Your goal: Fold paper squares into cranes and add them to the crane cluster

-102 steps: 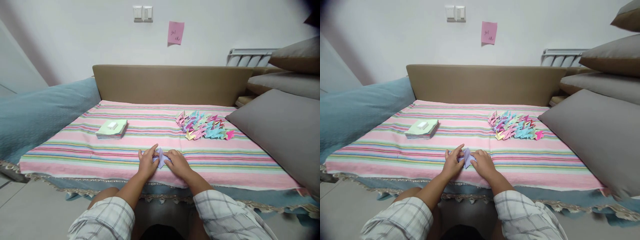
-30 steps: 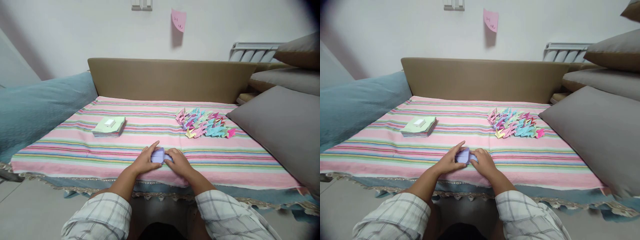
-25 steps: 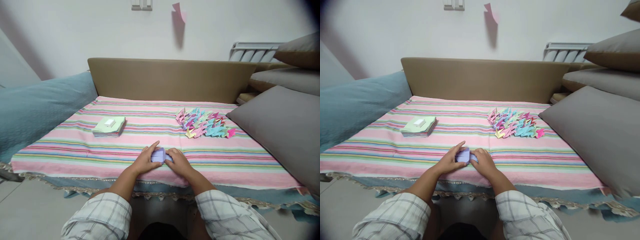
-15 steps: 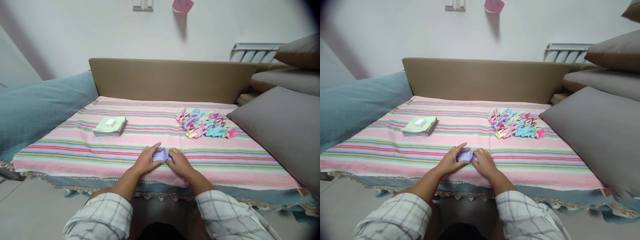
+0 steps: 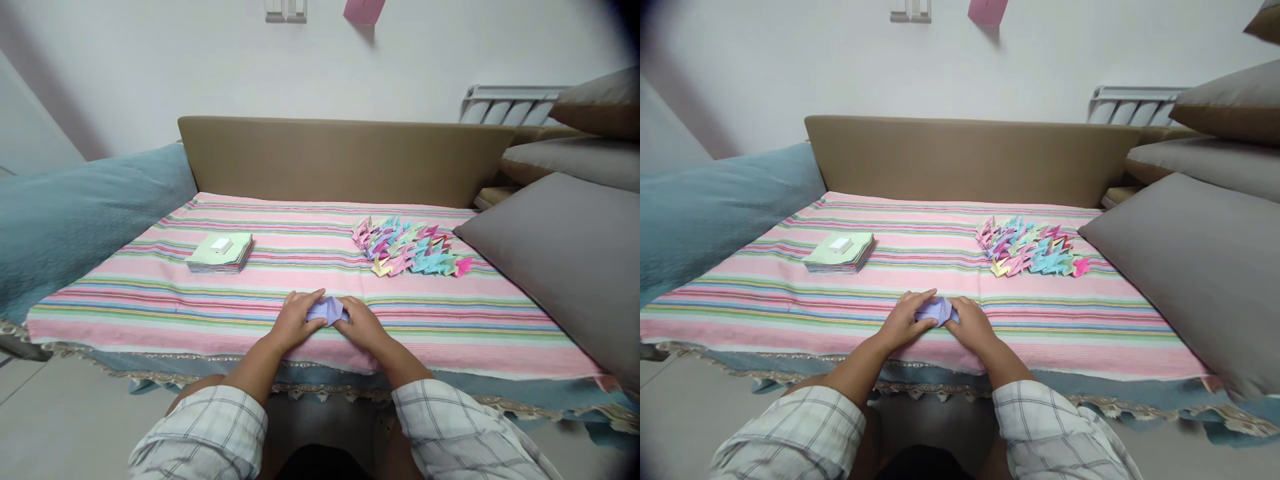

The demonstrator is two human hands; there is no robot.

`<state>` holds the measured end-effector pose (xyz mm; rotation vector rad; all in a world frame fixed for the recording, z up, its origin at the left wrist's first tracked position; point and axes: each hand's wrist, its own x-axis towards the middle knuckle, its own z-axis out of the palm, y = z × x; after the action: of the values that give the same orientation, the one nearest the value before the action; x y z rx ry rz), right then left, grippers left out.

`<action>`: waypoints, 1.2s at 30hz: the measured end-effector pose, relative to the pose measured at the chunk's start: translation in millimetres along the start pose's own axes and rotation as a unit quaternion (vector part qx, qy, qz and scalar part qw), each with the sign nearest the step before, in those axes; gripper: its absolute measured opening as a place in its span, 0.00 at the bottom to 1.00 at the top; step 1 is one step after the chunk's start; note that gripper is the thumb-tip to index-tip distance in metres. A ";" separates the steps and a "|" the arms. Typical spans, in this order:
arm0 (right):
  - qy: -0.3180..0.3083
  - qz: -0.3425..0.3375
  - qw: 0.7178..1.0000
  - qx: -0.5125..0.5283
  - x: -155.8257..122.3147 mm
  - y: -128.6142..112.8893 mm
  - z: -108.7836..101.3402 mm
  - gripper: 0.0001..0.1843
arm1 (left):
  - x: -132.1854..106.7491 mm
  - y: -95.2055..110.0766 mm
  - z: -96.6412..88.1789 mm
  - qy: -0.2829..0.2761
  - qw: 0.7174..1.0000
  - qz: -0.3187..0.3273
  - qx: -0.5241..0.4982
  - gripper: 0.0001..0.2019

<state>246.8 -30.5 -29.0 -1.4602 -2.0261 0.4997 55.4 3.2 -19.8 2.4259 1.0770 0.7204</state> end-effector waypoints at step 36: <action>0.043 0.117 0.980 0.153 3.2 5.6 -5.8 0.15 | 6.5 -2.2 -0.2 0.064 0.993 -0.098 -0.032 0.12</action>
<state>253.9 -25.8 -27.3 -1.5041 -1.6337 0.7937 57.7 9.6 -18.9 2.2065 1.3005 0.8382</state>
